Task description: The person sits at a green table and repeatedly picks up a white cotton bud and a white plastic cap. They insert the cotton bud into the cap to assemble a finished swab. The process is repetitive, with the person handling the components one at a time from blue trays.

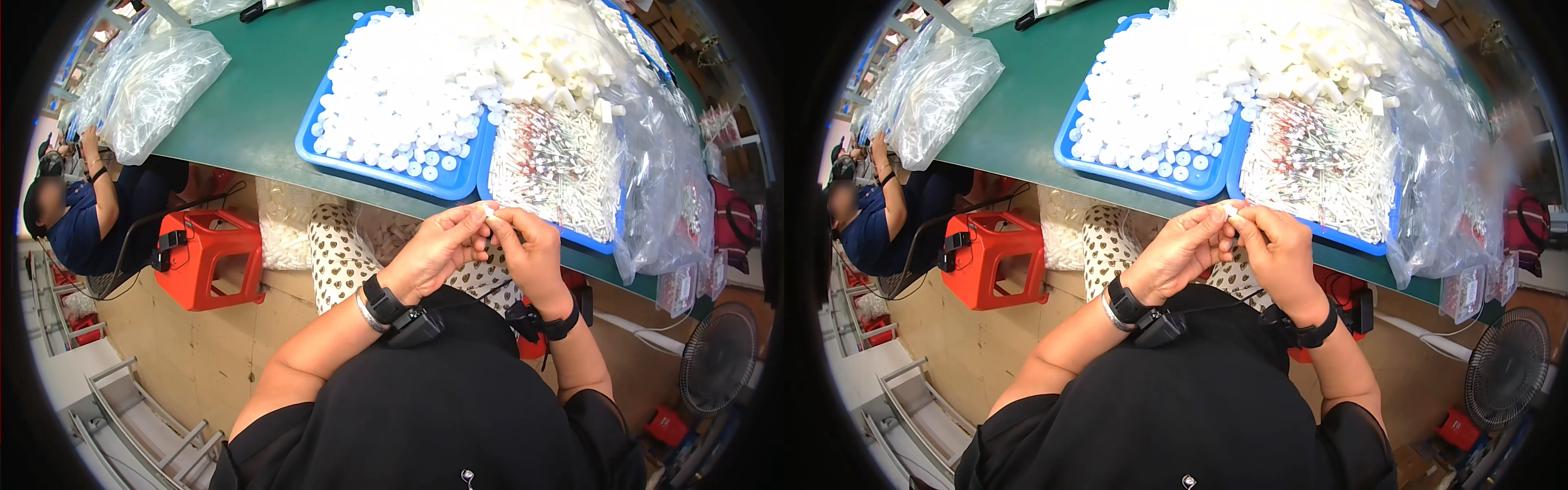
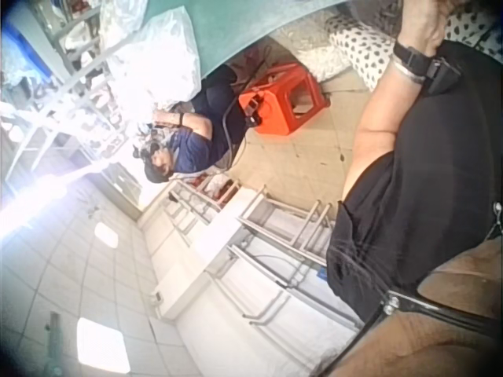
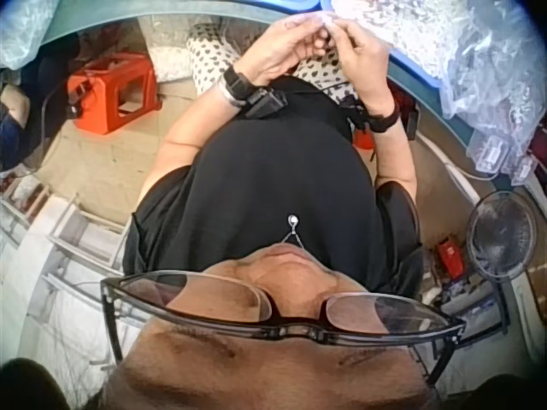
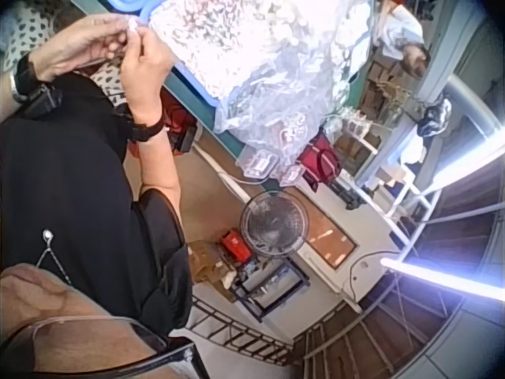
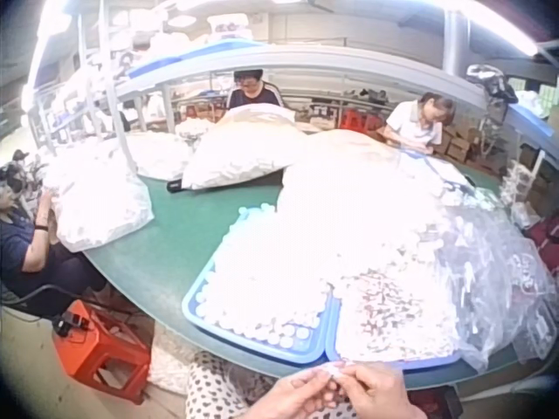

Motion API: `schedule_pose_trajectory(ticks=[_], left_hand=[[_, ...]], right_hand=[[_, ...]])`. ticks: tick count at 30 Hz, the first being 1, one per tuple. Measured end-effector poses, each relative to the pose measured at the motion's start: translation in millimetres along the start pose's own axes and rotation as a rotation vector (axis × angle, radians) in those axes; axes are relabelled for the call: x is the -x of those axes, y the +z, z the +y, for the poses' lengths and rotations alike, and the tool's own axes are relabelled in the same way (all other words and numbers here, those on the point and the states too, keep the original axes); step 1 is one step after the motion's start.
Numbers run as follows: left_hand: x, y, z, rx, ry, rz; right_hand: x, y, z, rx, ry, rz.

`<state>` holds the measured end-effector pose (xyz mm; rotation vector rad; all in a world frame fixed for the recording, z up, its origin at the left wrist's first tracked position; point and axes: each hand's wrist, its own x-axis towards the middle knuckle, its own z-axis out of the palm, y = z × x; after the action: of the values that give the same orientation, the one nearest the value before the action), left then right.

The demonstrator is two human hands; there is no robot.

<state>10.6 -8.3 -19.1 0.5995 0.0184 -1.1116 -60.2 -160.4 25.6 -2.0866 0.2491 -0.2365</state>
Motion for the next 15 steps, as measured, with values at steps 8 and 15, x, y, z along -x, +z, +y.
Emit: schedule_pose_trajectory(ticks=[8,15], left_hand=[[2,5,13,-0.094,0.186,0.142],[3,6,13,-0.113,0.183,0.173]], right_hand=[[-27,-19,9,0.411,-0.315,0.105],[-55,-23,21,0.991,-0.605,-0.018]])
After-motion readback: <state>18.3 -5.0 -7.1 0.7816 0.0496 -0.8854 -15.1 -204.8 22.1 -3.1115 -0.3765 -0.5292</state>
